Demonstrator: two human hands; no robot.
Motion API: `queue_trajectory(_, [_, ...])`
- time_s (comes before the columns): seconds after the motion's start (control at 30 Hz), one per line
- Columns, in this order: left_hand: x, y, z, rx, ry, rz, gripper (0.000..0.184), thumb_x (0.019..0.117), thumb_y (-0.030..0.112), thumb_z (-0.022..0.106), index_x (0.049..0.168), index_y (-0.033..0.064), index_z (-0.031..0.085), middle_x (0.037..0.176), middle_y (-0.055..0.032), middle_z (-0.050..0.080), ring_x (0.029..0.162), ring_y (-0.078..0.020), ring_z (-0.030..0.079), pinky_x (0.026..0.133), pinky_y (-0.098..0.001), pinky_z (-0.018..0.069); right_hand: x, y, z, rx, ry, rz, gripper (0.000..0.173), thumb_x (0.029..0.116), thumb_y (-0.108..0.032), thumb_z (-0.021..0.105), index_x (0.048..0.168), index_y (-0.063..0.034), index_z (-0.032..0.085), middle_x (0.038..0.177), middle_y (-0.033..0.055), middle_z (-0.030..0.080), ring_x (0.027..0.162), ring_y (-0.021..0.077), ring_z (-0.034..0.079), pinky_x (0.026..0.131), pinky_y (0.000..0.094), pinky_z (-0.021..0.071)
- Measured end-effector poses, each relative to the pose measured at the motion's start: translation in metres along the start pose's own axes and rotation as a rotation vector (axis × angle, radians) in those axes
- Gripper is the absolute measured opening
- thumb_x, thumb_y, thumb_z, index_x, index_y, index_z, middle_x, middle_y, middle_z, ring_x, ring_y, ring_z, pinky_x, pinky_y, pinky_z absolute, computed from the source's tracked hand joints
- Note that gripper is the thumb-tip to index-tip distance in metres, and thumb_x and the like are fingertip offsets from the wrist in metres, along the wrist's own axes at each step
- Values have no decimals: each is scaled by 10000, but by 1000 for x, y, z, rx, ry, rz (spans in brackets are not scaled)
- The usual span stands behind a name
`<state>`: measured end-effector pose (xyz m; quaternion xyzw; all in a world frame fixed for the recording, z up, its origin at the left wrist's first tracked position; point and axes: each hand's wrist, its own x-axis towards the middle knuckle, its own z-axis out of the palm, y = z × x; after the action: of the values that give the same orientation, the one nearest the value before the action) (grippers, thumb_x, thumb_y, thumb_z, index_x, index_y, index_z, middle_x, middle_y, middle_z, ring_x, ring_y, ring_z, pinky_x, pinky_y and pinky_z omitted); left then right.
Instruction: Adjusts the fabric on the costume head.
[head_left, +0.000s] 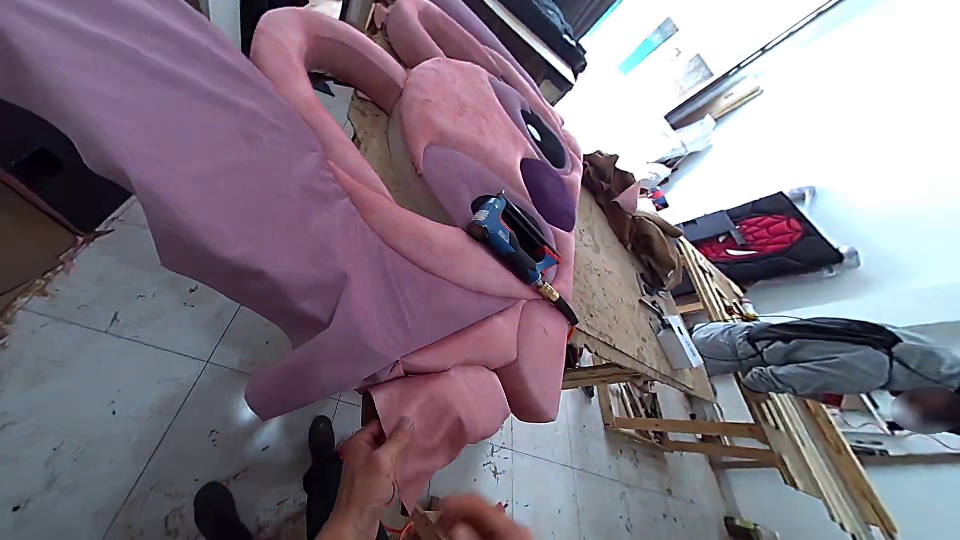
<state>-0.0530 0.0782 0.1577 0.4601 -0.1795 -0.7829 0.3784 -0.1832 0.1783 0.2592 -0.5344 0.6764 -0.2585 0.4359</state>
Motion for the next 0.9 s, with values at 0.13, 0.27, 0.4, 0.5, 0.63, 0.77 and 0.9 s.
queue_trajectory(0.13, [18, 0, 6, 144, 90, 136, 313, 941, 311, 707, 1066, 24, 708, 933, -68, 744, 905, -155, 728, 849, -365, 612, 77, -14, -42, -686, 119, -370, 335, 1037, -258, 517, 1295, -131, 689, 1189, 43, 719, 788, 112, 683, 643, 327, 584])
queue_trajectory(0.27, [21, -14, 5, 416, 174, 418, 344, 966, 407, 595, 773, 141, 696, 622, 54, 619, 573, -69, 610, 550, -304, 521, 131, -11, -37, -941, -64, -449, 367, 992, -194, 514, 1328, -172, 659, 1342, -5, 666, 905, 171, 724, 695, 399, 609])
queue_trajectory(0.4, [8, -36, 11, 365, 206, 623, 321, 973, 358, 607, 822, 100, 726, 726, 45, 697, 680, -17, 674, 640, -233, 581, 145, -15, -39, -1051, -184, -452, 315, 972, -224, 504, 1222, -163, 686, 1154, 5, 706, 814, 170, 708, 627, 393, 583])
queue_trajectory(0.5, [9, -42, 12, 325, 195, 666, 313, 1006, 329, 585, 905, 87, 754, 818, 31, 739, 759, -22, 700, 707, -226, 598, 149, -15, -38, -1101, -295, -428, 280, 979, -251, 487, 1122, -169, 713, 980, 2, 715, 776, 174, 702, 614, 401, 570])
queue_trajectory(0.63, [12, -40, 9, 351, 326, 558, 312, 1010, 283, 526, 826, 127, 724, 631, 90, 600, 556, 2, 554, 523, -198, 464, 162, -30, -27, -1210, -407, -272, 198, 952, -301, 530, 939, -172, 678, 751, 1, 657, 702, 202, 668, 577, 430, 494])
queue_trajectory(0.77, [19, -41, 8, 349, 451, 475, 285, 973, 277, 570, 770, 147, 722, 890, 29, 601, 818, -58, 591, 708, -233, 508, 167, -37, -11, -1241, -388, -136, 210, 926, -341, 580, 905, -148, 661, 709, 26, 633, 701, 232, 671, 573, 449, 498])
queue_trajectory(0.9, [34, -47, 6, 74, 313, 357, 294, 1037, 169, 513, 857, 85, 729, 909, -19, 694, 854, -121, 660, 755, -337, 557, 168, -35, 0, -1302, -367, -54, 284, 926, -395, 597, 847, -125, 637, 685, 58, 620, 699, 267, 675, 567, 468, 491])
